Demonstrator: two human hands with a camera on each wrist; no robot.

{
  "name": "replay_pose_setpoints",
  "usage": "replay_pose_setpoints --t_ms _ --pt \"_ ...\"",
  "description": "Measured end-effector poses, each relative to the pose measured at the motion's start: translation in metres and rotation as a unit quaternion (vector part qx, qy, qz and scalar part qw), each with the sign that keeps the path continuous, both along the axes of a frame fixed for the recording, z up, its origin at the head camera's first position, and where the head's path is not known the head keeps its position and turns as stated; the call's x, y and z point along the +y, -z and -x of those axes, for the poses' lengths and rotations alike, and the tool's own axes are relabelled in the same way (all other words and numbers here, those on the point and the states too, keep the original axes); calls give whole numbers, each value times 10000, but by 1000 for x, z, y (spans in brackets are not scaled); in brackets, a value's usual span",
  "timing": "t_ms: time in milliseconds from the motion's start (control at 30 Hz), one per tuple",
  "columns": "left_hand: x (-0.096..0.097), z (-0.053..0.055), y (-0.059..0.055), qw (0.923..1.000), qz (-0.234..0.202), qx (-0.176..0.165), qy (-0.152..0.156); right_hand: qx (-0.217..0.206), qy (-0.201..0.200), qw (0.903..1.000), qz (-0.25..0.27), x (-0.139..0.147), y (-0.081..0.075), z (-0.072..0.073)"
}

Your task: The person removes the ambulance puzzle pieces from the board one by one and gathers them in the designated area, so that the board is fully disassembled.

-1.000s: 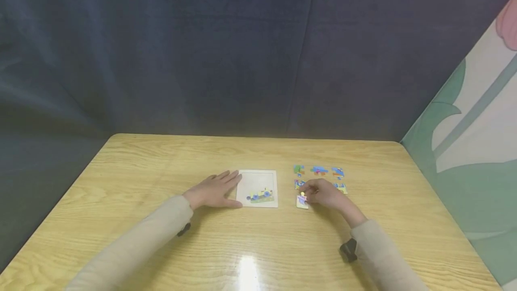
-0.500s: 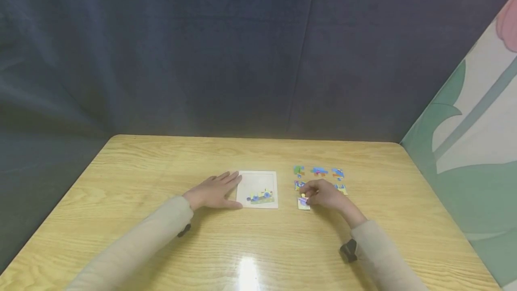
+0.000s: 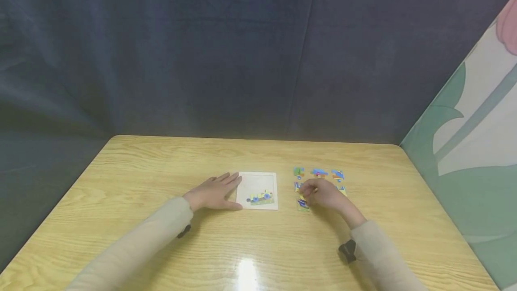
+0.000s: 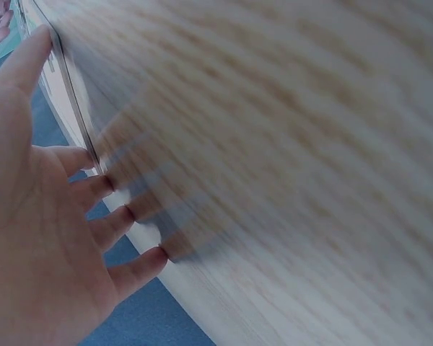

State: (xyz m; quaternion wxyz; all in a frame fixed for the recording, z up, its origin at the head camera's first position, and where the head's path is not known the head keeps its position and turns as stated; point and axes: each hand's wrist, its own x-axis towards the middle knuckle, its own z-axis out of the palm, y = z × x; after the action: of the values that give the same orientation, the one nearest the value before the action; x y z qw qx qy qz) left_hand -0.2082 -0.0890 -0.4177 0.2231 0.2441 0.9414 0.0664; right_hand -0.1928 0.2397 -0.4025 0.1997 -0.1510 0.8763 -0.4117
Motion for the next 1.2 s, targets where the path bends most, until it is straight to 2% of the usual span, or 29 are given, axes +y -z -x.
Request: replay_pose_setpoints --t_ms 200,467,567,767,967,1200 --pt "1 0 0 10000 59 6 -6 564 -198 9978 -280 -18 -6 5" --pt "1 -2 -3 9999 111 31 20 576 -313 9978 -27 -54 -13 9" --pt "2 -2 -4 9999 125 44 -8 677 -402 9969 24 -67 -11 11" --pt "3 -1 -1 9998 178 50 -55 560 -454 9974 48 -86 -4 12" --pt "3 0 0 9998 173 88 -46 413 -416 9981 -204 -101 4 11" --pt "2 0 0 9999 141 82 -26 694 -627 9940 -573 -109 8 11"
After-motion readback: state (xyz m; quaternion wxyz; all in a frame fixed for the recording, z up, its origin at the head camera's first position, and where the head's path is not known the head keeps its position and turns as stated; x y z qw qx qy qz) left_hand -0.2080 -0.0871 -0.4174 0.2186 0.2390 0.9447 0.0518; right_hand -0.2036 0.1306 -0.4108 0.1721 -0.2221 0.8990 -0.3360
